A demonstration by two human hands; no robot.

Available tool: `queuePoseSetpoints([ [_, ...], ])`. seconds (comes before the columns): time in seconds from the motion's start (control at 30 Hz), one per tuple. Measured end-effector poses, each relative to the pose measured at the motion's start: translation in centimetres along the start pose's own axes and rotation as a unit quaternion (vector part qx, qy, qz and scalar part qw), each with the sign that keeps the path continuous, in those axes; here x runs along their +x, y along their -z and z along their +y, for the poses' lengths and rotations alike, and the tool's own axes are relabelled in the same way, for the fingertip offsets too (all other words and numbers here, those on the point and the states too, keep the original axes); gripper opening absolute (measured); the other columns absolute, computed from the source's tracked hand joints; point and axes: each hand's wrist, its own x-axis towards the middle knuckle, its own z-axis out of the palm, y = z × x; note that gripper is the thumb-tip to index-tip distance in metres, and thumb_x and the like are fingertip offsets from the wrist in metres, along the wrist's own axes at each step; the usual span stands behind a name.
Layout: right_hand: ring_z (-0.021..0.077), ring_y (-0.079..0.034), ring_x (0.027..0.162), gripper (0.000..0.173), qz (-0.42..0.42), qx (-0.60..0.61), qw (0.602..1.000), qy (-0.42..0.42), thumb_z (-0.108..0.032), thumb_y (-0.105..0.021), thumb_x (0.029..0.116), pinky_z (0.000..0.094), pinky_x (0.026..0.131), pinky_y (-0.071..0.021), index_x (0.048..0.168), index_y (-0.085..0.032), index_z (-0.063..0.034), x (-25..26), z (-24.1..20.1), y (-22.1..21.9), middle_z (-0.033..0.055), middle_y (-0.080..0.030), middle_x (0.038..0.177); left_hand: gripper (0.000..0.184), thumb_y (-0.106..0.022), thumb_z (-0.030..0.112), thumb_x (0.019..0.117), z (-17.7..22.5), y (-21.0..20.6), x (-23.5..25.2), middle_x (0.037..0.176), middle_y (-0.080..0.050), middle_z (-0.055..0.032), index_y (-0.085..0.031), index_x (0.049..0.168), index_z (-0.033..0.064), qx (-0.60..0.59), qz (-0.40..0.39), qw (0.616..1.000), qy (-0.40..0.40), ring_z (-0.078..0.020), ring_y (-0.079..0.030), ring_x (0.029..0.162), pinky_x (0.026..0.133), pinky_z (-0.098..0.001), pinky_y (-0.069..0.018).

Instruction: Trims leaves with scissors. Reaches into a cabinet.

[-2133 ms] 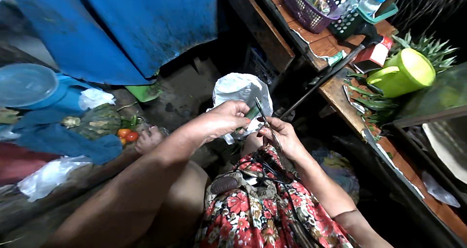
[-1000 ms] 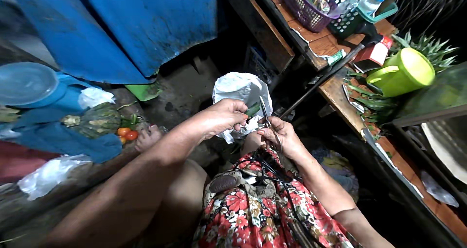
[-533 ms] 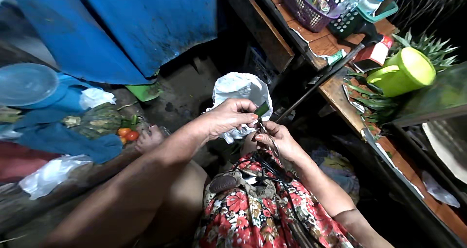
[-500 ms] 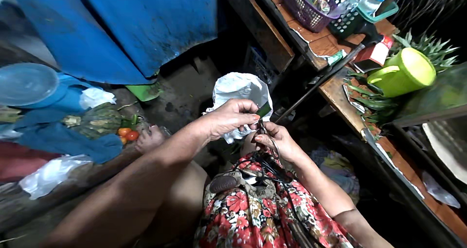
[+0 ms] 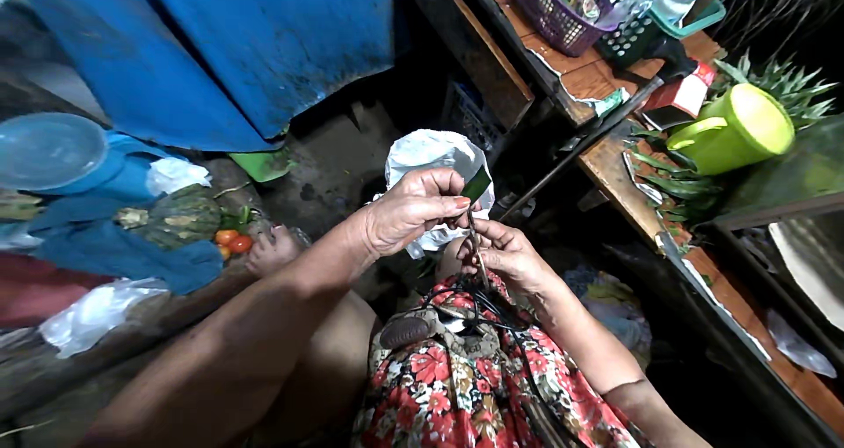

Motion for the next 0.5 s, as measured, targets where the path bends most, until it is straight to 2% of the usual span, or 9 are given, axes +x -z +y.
queuePoseSetpoints([
  [0.1, 0.01, -0.068, 0.077, 0.041, 0.03, -0.029, 0.999, 0.008, -0.008, -0.065, 0.0954, 0.0254, 0.072, -0.0587, 0.134, -0.058, 0.0031, -0.17, 0.26, 0.3, 0.0065, -0.073, 0.096, 0.011, -0.054, 0.007, 0.0966, 0.15, 0.12, 0.05, 0.102, -0.073, -0.0052, -0.065, 0.097, 0.0093, 0.015, 0.018, 1.0, 0.018, -0.0088, -0.069, 0.082, 0.074, -0.0219, -0.0577],
  [0.17, 0.0084, -0.066, 0.073, 0.036, 0.059, -0.037, 0.998, 0.006, -0.011, -0.063, 0.0981, 0.0234, 0.068, -0.0565, 0.13, -0.06, 0.004, -0.26, 0.43, 0.56, 0.0067, -0.072, 0.093, 0.012, -0.055, 0.008, 0.0983, 0.45, 0.11, 0.08, 0.098, -0.073, -0.0054, -0.066, 0.103, 0.0074, 0.042, 0.057, 0.997, 0.042, -0.0089, -0.069, 0.079, 0.071, -0.0217, -0.0575],
  [0.27, 0.0084, -0.065, 0.071, 0.037, 0.095, -0.051, 0.994, 0.002, -0.016, -0.062, 0.1, 0.0232, 0.066, -0.0551, 0.132, -0.059, 0.0034, -0.48, 0.35, 0.88, 0.0072, -0.072, 0.091, 0.007, -0.055, 0.008, 0.1039, 0.87, -0.25, 0.32, 0.099, -0.07, -0.0064, -0.061, 0.102, 0.0061, 0.091, 0.139, 0.981, 0.102, -0.0087, -0.066, 0.072, 0.063, -0.0209, -0.0554],
  [0.33, 0.0092, -0.065, 0.072, 0.04, 0.106, -0.063, 0.992, -0.003, -0.019, -0.062, 0.1007, 0.0237, 0.067, -0.0555, 0.133, -0.059, 0.0042, -0.6, 0.19, 0.94, 0.0079, -0.072, 0.091, 0.007, -0.054, 0.009, 0.105, 0.91, -0.3, 0.58, 0.091, -0.07, -0.0049, -0.061, 0.102, 0.0064, 0.112, 0.175, 0.969, 0.137, -0.0085, -0.063, 0.067, 0.058, -0.02, -0.0518],
  [0.5, 0.0093, -0.066, 0.073, 0.043, 0.097, -0.101, 0.99, -0.003, -0.026, -0.064, 0.1006, 0.0237, 0.068, -0.0556, 0.13, -0.061, 0.0044, -0.59, 0.07, 0.71, 0.0075, -0.072, 0.093, 0.009, -0.055, 0.008, 0.1046, 0.66, -0.14, 0.71, 0.079, -0.067, -0.0044, -0.061, 0.1, 0.0046, 0.132, 0.166, 0.966, 0.15, -0.008, -0.059, 0.061, 0.055, -0.0189, -0.048],
])
